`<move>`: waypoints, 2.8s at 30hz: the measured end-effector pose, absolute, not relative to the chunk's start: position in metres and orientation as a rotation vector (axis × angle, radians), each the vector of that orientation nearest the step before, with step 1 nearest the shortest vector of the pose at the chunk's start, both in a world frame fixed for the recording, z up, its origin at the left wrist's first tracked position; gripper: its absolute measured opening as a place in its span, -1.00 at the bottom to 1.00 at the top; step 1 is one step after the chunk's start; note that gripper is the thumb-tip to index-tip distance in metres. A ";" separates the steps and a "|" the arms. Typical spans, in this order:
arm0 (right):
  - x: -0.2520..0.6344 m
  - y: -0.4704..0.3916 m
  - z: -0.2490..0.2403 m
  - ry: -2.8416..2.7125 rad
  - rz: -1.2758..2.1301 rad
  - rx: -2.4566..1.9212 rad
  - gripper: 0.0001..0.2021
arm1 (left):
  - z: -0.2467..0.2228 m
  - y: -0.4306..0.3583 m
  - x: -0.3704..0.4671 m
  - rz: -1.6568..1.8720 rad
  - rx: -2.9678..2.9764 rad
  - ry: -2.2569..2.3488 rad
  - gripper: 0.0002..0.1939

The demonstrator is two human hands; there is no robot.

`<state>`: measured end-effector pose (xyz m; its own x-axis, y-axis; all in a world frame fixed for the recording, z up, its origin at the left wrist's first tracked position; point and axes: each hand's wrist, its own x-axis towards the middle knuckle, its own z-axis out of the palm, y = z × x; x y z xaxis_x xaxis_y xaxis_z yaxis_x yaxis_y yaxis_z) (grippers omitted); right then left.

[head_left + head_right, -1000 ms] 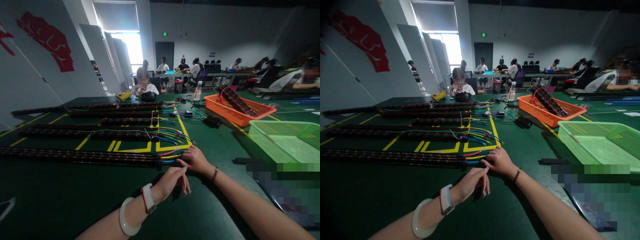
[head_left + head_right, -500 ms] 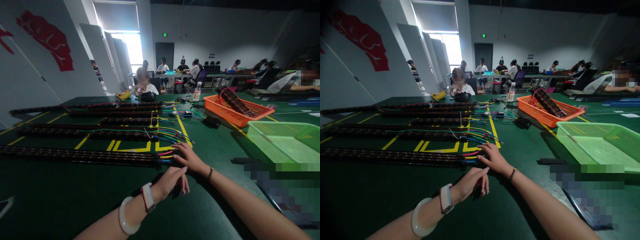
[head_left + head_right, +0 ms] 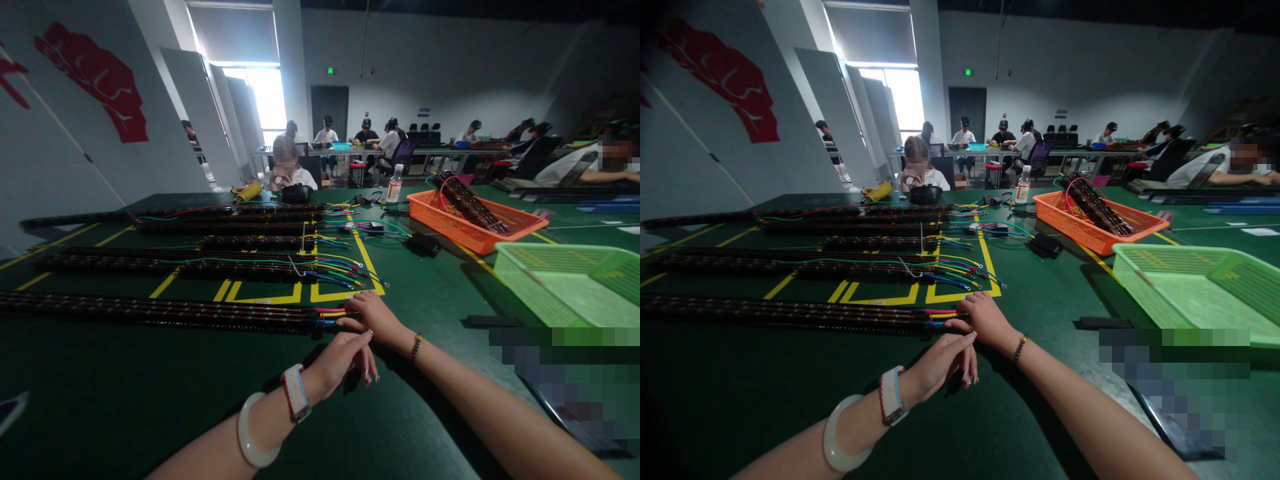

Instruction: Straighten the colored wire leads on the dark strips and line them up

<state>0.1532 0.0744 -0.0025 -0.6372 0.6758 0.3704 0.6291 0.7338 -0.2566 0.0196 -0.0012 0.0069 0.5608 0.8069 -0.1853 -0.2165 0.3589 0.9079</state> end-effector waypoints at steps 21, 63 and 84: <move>0.158 0.074 0.002 -2.475 0.090 -0.822 -0.90 | 0.001 0.004 0.019 0.748 0.741 0.720 -0.43; 0.182 0.070 0.016 -2.703 -0.364 -0.557 -0.69 | 0.004 0.006 0.018 1.016 0.367 0.613 -0.55; 0.151 0.110 -0.017 -1.709 1.076 -0.969 -0.65 | 0.005 0.007 0.018 1.012 0.360 0.601 -0.47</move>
